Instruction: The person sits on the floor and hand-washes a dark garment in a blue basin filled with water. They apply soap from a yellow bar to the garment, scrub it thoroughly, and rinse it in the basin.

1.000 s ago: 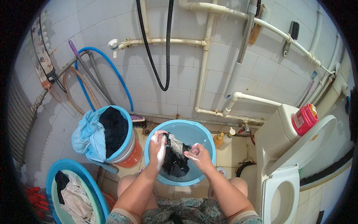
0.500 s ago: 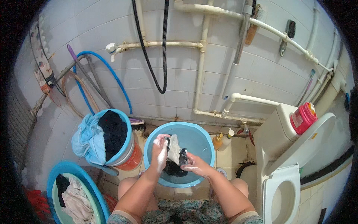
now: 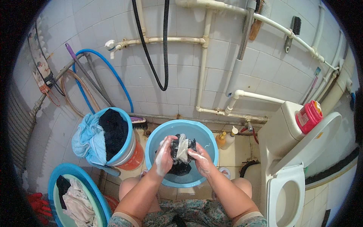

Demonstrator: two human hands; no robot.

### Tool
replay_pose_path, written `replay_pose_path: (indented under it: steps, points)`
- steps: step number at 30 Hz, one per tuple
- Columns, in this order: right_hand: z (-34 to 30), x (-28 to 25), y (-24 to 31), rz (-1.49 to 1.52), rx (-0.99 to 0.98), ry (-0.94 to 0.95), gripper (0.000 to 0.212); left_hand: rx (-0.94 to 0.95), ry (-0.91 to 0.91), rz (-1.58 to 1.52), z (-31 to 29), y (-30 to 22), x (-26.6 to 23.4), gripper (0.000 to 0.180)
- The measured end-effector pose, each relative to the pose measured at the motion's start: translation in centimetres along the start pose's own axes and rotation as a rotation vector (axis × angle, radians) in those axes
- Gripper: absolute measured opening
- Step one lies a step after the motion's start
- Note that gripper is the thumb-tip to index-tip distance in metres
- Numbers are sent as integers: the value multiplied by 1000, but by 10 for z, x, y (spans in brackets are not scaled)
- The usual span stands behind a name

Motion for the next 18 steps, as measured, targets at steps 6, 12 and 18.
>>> replay_pose_path:
  steps: [6,12,18]
  points:
    - [11,-21,-16,-143,-223,-186,28,110,-28,187,3,13,-9,14]
    - [12,-29,-16,-220,-367,-68,33,6,149,547,4,3,-5,53]
    - [-3,7,9,-923,-289,-221,64,32,-75,1481,12,21,-27,38]
Point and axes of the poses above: each hand's wrist, its own z-axis towards the middle knuckle, its own x-axis out of the palm, y = z × x, the point moved 1 cm from there along z, towards the middle knuckle, and after that the axes turned 12 degrees about z, right-handed, at the moved point
